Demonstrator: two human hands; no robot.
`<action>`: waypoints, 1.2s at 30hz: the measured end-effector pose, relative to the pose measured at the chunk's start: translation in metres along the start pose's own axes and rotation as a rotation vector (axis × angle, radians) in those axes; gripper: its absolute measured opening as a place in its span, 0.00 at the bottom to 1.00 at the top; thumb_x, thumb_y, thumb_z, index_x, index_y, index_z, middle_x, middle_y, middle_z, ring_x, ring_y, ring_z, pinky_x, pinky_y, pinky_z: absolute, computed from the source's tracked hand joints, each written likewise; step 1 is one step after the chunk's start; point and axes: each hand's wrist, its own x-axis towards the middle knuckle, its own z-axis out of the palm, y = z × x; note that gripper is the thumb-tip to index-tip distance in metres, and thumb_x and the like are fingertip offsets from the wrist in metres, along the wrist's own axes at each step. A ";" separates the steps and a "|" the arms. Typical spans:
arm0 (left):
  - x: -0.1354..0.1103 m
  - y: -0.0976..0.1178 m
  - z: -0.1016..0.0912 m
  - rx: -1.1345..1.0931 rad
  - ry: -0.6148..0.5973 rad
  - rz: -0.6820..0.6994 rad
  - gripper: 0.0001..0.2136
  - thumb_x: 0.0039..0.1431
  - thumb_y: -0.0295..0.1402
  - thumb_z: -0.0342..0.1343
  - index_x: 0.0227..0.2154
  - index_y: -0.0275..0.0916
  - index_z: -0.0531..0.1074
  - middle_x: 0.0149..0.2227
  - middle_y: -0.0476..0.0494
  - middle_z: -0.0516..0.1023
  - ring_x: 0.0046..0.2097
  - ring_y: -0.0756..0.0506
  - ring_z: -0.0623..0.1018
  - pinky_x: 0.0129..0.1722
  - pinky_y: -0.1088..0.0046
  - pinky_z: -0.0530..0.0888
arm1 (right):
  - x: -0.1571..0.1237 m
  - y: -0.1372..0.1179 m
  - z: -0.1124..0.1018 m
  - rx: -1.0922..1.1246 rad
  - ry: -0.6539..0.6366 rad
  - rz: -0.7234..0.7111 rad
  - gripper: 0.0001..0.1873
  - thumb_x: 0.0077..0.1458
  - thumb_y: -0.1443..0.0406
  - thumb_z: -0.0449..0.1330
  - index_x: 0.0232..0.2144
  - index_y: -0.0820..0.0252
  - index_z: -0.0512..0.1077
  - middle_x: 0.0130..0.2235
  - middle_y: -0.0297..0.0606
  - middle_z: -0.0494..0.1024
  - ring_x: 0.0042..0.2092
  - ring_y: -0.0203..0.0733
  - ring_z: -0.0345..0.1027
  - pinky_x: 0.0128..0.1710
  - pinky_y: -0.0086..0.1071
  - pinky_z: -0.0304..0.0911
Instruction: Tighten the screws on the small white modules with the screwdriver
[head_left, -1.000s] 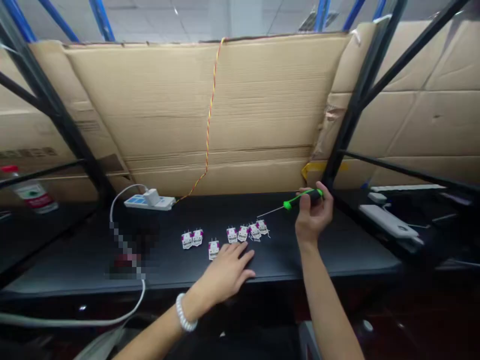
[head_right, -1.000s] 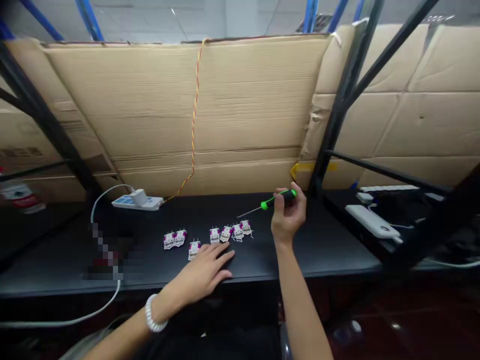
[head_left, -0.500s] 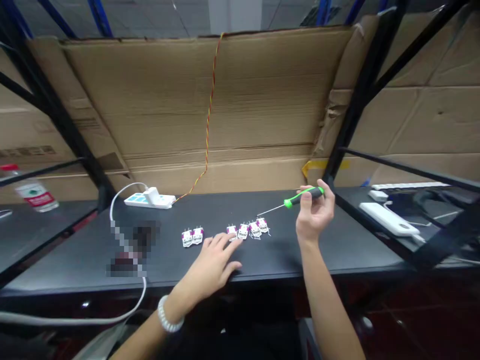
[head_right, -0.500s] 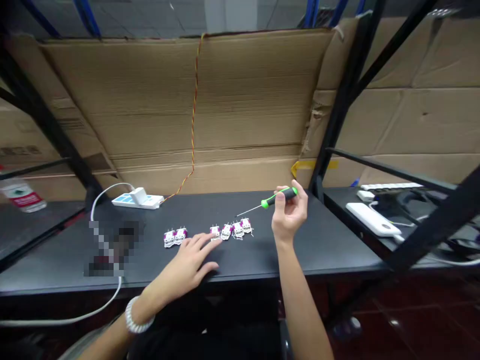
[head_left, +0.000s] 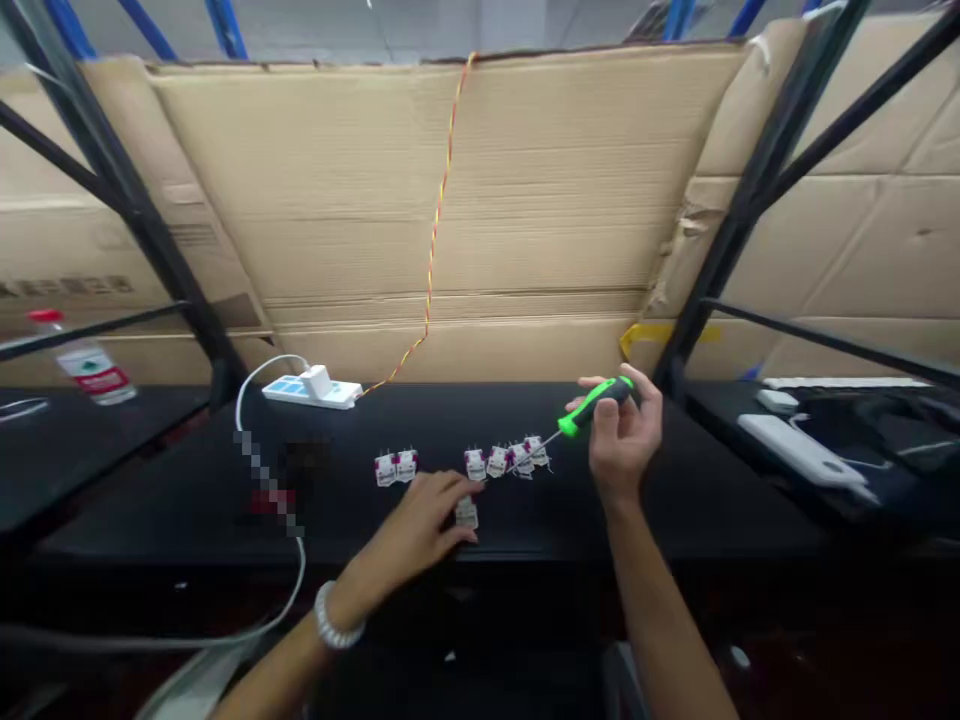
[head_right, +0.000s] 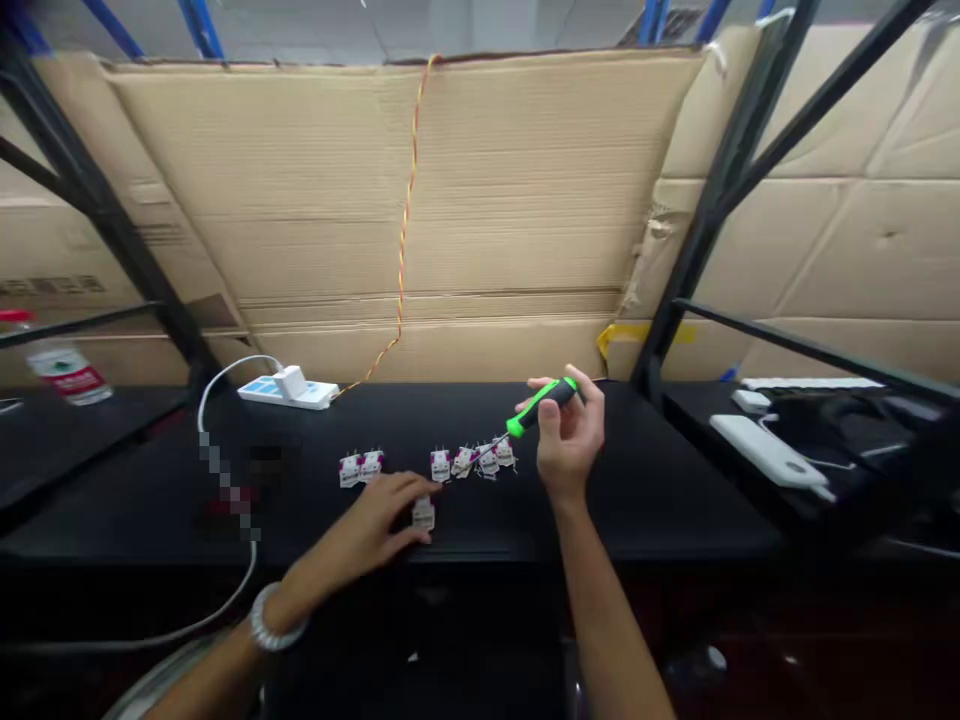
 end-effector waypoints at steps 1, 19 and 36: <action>0.001 0.003 0.005 -0.012 0.023 0.005 0.22 0.67 0.35 0.69 0.61 0.45 0.74 0.59 0.39 0.80 0.58 0.37 0.79 0.60 0.56 0.74 | -0.003 -0.003 0.004 0.013 -0.034 -0.001 0.23 0.66 0.55 0.67 0.59 0.53 0.69 0.42 0.40 0.84 0.29 0.39 0.80 0.30 0.35 0.79; -0.007 0.003 0.024 -0.143 0.139 0.000 0.14 0.69 0.34 0.66 0.56 0.44 0.80 0.59 0.38 0.81 0.60 0.35 0.78 0.62 0.51 0.75 | -0.042 -0.005 0.034 0.037 -0.380 0.022 0.20 0.68 0.64 0.64 0.60 0.50 0.72 0.40 0.35 0.81 0.29 0.36 0.77 0.28 0.32 0.77; -0.010 0.001 0.027 -0.175 0.183 -0.024 0.17 0.66 0.37 0.70 0.55 0.43 0.80 0.57 0.40 0.84 0.55 0.38 0.82 0.59 0.56 0.76 | -0.040 -0.026 0.030 -0.096 -0.538 0.072 0.20 0.70 0.62 0.61 0.62 0.48 0.75 0.54 0.43 0.76 0.43 0.43 0.79 0.41 0.40 0.79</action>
